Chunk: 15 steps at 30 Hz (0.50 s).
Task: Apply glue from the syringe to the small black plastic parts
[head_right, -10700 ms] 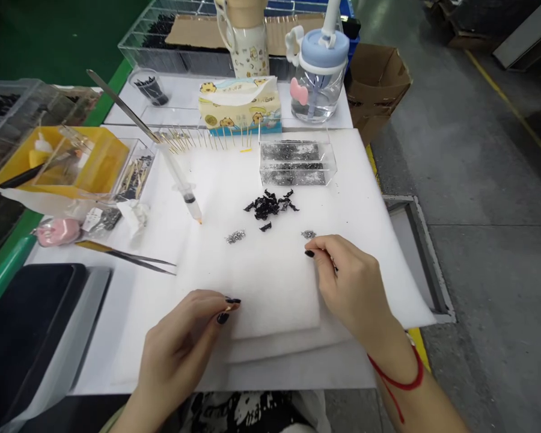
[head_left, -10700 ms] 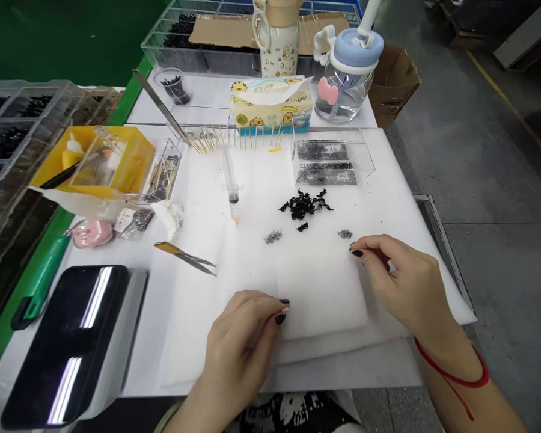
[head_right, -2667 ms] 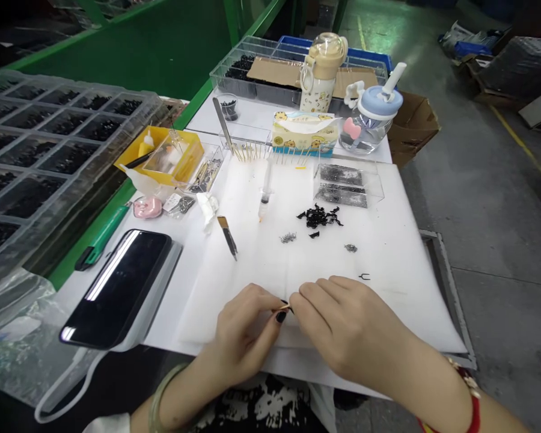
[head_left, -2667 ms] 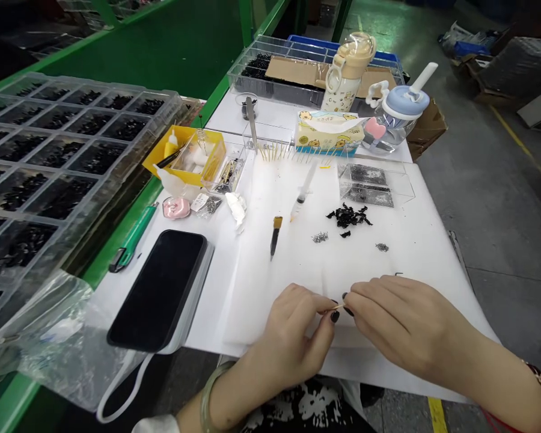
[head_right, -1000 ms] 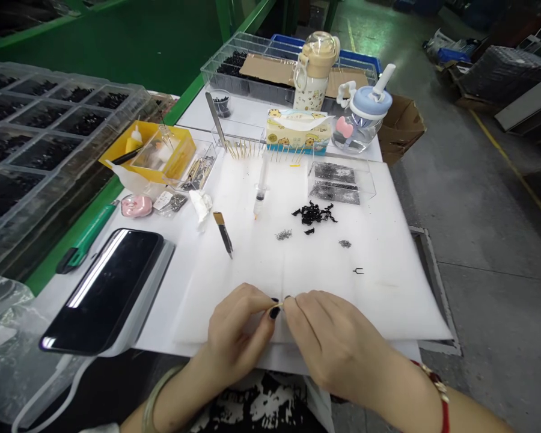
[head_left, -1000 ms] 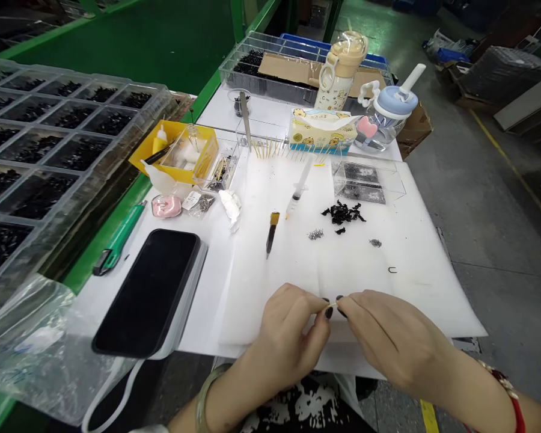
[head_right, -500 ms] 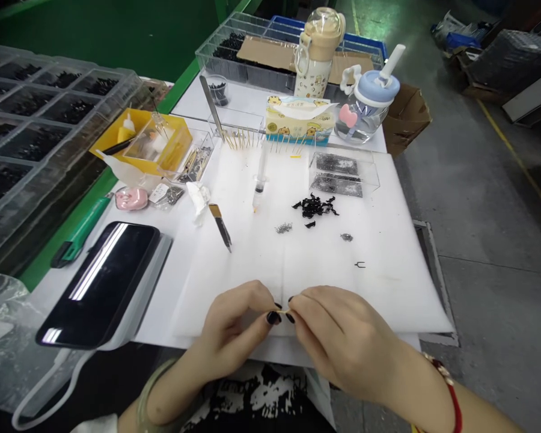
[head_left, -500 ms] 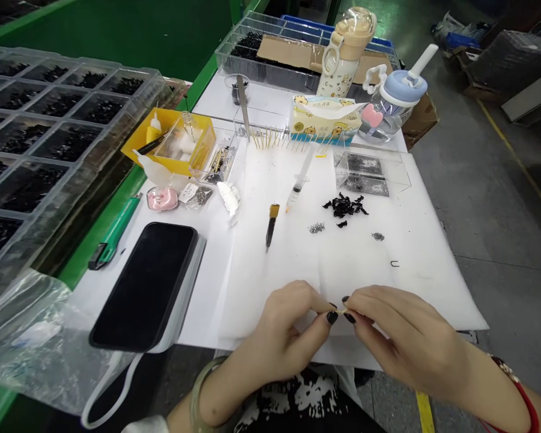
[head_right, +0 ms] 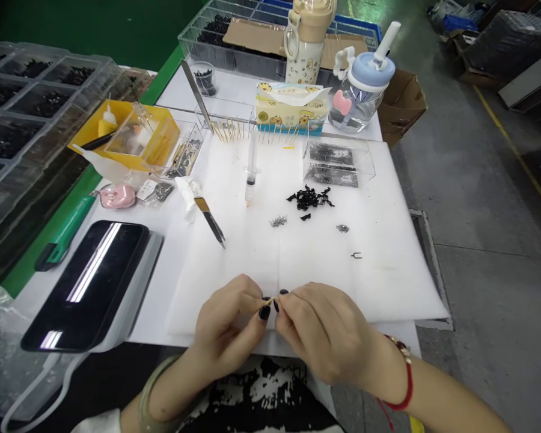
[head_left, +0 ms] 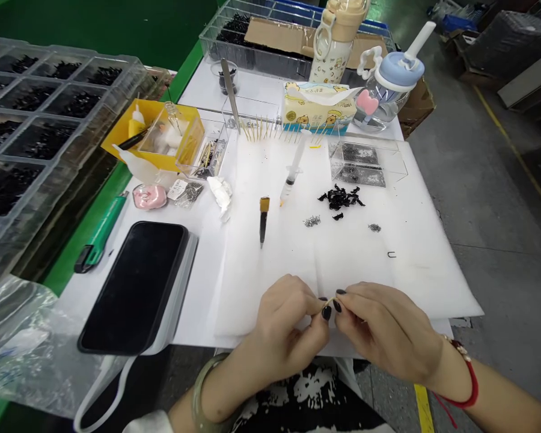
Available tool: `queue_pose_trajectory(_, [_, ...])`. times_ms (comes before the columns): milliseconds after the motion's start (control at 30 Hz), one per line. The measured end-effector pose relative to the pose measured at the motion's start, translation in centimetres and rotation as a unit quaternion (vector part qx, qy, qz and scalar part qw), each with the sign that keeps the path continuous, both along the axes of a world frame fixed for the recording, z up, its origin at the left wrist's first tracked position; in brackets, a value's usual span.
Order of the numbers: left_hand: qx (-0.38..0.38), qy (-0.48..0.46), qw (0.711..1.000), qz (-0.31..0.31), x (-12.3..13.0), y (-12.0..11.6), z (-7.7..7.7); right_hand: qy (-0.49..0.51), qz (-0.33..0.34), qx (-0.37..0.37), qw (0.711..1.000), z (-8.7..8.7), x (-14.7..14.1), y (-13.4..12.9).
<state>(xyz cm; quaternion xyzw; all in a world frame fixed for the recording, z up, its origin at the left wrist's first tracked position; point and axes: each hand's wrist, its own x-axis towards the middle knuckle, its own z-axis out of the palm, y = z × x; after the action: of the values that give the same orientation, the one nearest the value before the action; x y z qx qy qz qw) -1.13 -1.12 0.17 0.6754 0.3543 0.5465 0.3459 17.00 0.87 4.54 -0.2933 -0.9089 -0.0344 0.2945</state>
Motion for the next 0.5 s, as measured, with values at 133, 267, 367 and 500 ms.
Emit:
queue_pose_trajectory(133, [0.023,0.001,0.999,0.031,0.3,-0.2,-0.4,0.022,-0.045,-0.002,0.999,-0.7,-1.3,-0.6])
queue_pose_trajectory(267, [-0.028,-0.031,0.999,0.014,-0.1,-0.5,-0.5,0.021,-0.015,-0.022,0.999,-0.7,-1.1,-0.8])
queue_pose_trajectory(367, [-0.093,-0.071,0.992,-0.047,-0.7,-0.4,-0.2,0.028,0.060,-0.107,0.992,-0.1,0.1,-0.4])
queue_pose_trajectory(500, [-0.128,-0.125,0.964,-0.196,-1.2,0.2,0.2,0.087,0.147,-0.324,0.931,0.8,1.4,-0.2])
